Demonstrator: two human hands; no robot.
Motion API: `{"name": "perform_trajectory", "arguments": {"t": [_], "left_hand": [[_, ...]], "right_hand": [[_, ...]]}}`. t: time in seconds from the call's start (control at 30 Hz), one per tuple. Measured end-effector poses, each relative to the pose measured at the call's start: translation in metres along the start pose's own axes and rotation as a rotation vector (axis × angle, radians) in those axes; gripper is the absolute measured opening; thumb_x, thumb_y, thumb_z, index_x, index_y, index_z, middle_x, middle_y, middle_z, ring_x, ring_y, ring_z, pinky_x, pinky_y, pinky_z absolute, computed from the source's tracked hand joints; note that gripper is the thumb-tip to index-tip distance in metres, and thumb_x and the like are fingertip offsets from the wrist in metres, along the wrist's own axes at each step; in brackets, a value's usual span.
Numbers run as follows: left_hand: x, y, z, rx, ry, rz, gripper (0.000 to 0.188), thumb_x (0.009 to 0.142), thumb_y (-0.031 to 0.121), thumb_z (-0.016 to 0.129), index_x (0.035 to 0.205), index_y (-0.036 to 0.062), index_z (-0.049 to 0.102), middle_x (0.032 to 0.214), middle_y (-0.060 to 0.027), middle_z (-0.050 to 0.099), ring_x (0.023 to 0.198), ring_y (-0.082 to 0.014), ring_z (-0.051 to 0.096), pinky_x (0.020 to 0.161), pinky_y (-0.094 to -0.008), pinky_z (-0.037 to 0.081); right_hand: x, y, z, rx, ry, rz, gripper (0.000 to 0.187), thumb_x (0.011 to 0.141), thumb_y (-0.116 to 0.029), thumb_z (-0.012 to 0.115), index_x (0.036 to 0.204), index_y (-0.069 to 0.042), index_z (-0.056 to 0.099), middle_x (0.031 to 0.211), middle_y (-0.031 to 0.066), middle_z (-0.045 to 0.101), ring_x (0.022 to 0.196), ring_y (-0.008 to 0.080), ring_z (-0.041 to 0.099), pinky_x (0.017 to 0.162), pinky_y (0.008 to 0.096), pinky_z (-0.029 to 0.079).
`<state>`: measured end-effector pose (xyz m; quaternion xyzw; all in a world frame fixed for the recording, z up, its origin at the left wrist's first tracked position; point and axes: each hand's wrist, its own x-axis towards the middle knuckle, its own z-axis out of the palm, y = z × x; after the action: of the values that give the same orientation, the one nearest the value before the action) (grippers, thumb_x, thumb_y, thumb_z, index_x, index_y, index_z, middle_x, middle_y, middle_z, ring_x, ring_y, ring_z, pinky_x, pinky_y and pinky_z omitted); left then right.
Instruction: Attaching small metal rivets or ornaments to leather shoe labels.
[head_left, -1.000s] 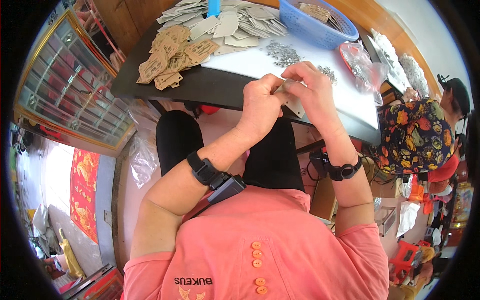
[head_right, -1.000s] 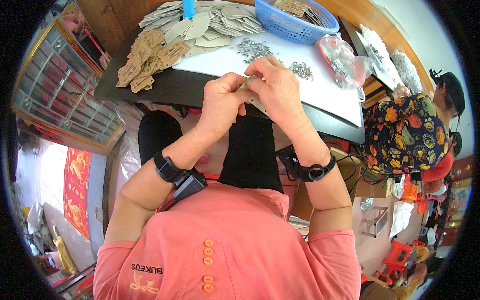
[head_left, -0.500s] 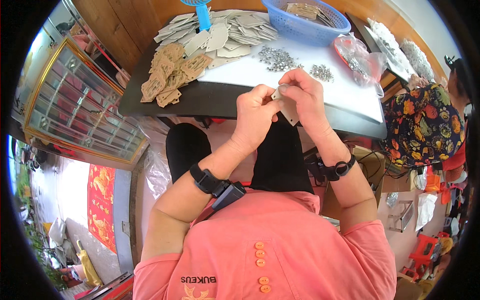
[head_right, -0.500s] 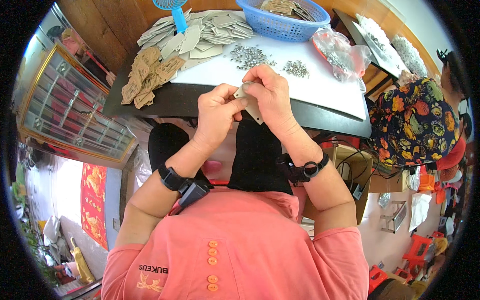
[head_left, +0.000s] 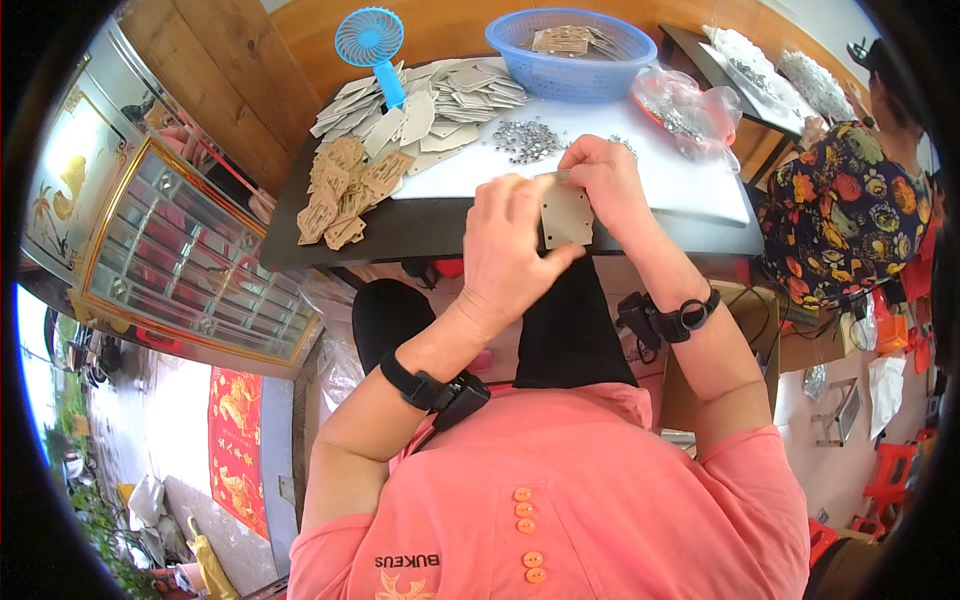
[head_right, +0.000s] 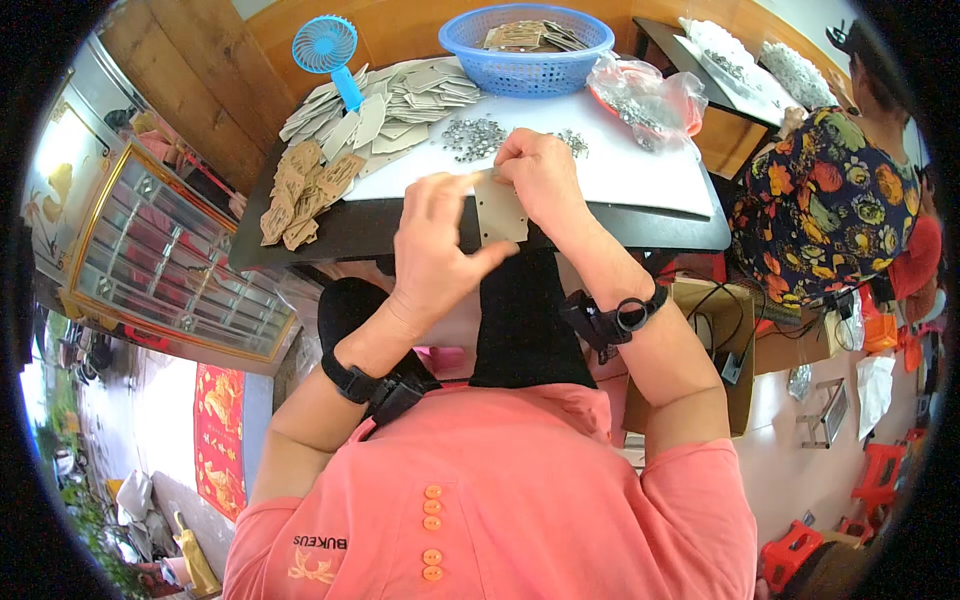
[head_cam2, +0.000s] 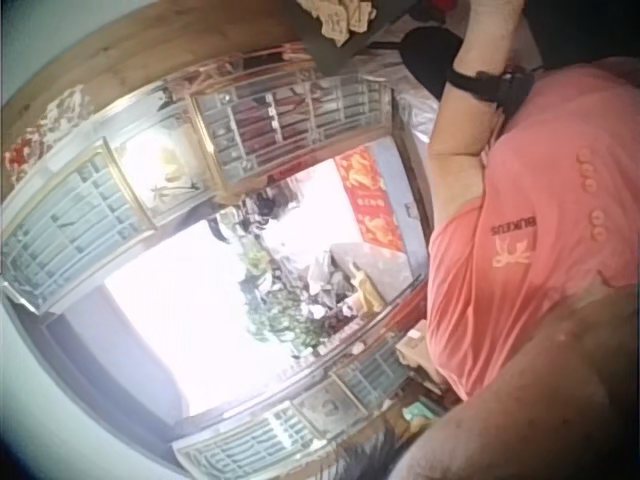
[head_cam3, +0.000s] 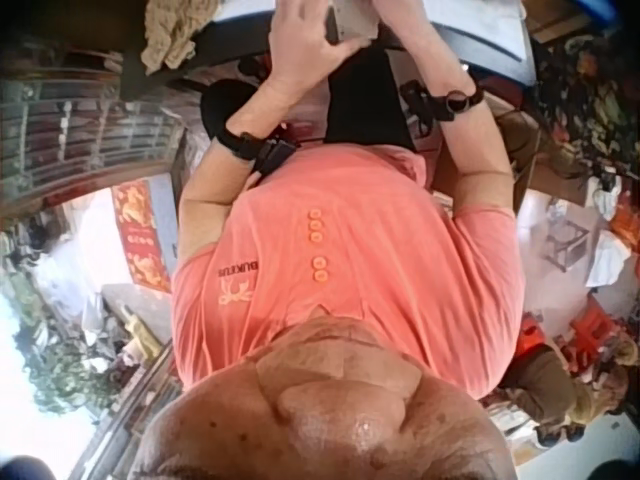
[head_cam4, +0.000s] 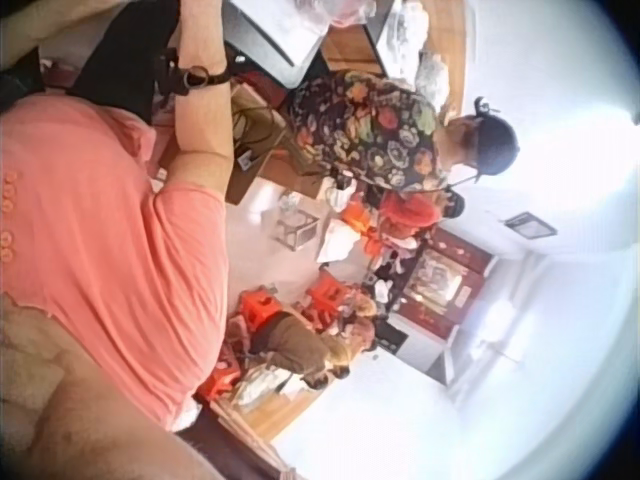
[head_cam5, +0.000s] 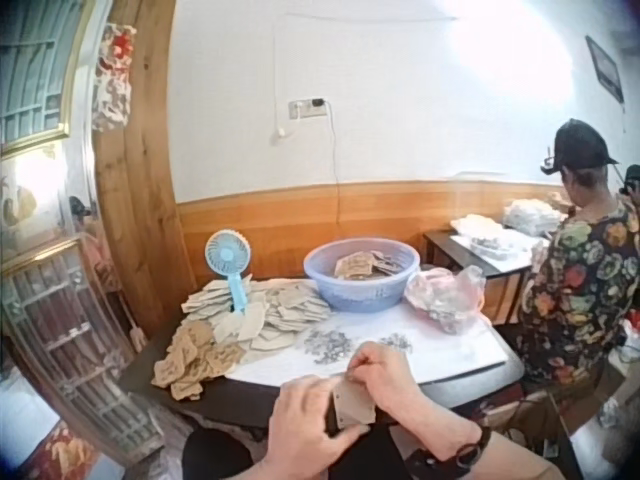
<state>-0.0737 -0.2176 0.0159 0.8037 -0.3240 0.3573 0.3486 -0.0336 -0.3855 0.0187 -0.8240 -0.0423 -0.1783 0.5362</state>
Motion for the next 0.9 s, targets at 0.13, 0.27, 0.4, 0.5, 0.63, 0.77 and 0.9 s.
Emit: {"name": "perform_trajectory", "arguments": {"t": [0.13, 0.27, 0.4, 0.5, 0.63, 0.77, 0.9], "left_hand": [[-0.017, -0.010, 0.011, 0.052, -0.201, 0.139, 0.035, 0.067, 0.005, 0.076, 0.099, 0.0054, 0.062, 0.099, -0.0110, 0.058, 0.092, -0.0306, 0.056, 0.077, -0.0398, 0.046], [-0.005, -0.018, -0.009, -0.133, 0.033, 0.206, 0.017, 0.076, -0.001, 0.068, 0.092, 0.0020, 0.063, 0.081, -0.0097, 0.060, 0.072, -0.0279, 0.060, 0.063, -0.0338, 0.047], [0.004, -0.024, -0.030, -0.734, -0.071, -0.721, 0.011, 0.086, 0.007, 0.068, 0.093, -0.0010, 0.066, 0.077, -0.0052, 0.067, 0.061, -0.0108, 0.060, 0.058, -0.0238, 0.046], [0.008, -0.037, -0.040, -0.806, -0.122, -0.889, 0.014, 0.085, 0.007, 0.068, 0.096, -0.0025, 0.066, 0.081, -0.0073, 0.069, 0.059, -0.0130, 0.062, 0.054, -0.0217, 0.046], [0.003, -0.046, -0.043, -0.878, -0.158, -0.998, 0.014, 0.085, 0.006, 0.068, 0.096, -0.0028, 0.066, 0.080, -0.0083, 0.069, 0.054, -0.0141, 0.062, 0.048, -0.0220, 0.045], [0.006, -0.034, -0.039, -0.608, -0.277, -0.989, 0.011, 0.081, 0.007, 0.068, 0.089, 0.0003, 0.066, 0.082, -0.0085, 0.067, 0.062, -0.0167, 0.062, 0.053, -0.0265, 0.048], [-0.012, -0.053, -0.024, 0.191, -0.139, -0.151, 0.029, 0.069, 0.004, 0.072, 0.097, 0.0027, 0.066, 0.101, -0.0110, 0.062, 0.094, -0.0303, 0.057, 0.080, -0.0399, 0.047]], "right_hand": [[-0.004, 0.001, -0.001, 0.189, -0.049, 0.170, 0.010, 0.072, -0.008, 0.064, 0.077, 0.001, 0.067, 0.065, 0.0083, 0.063, 0.057, 0.0181, 0.058, 0.055, 0.0303, 0.046], [-0.019, -0.030, -0.011, 0.519, -0.080, 0.266, 0.011, 0.084, -0.015, 0.067, 0.084, -0.005, 0.067, 0.064, -0.0008, 0.058, 0.053, 0.0078, 0.053, 0.048, 0.0210, 0.034], [-0.025, -0.033, -0.008, 0.388, -0.157, 0.288, 0.017, 0.088, -0.020, 0.066, 0.096, -0.004, 0.068, 0.071, -0.0008, 0.061, 0.056, 0.0076, 0.055, 0.050, 0.0209, 0.035], [-0.030, -0.014, -0.001, 0.310, -0.194, 0.292, 0.018, 0.089, -0.017, 0.064, 0.100, -0.004, 0.068, 0.074, -0.0006, 0.062, 0.057, 0.0072, 0.055, 0.051, 0.0210, 0.036], [-0.035, -0.014, 0.008, 0.339, -0.192, 0.261, 0.018, 0.088, -0.014, 0.063, 0.102, -0.004, 0.067, 0.075, -0.0004, 0.063, 0.058, 0.0068, 0.054, 0.051, 0.0209, 0.036], [-0.028, -0.006, 0.011, 0.263, -0.197, 0.191, 0.019, 0.082, -0.013, 0.067, 0.097, -0.001, 0.068, 0.069, 0.0054, 0.063, 0.059, 0.0126, 0.059, 0.053, 0.0267, 0.044], [-0.023, -0.007, 0.012, -0.399, -0.116, -0.001, 0.018, 0.078, -0.017, 0.070, 0.094, -0.008, 0.068, 0.073, 0.0124, 0.068, 0.068, 0.0261, 0.067, 0.062, 0.0370, 0.051]]}}
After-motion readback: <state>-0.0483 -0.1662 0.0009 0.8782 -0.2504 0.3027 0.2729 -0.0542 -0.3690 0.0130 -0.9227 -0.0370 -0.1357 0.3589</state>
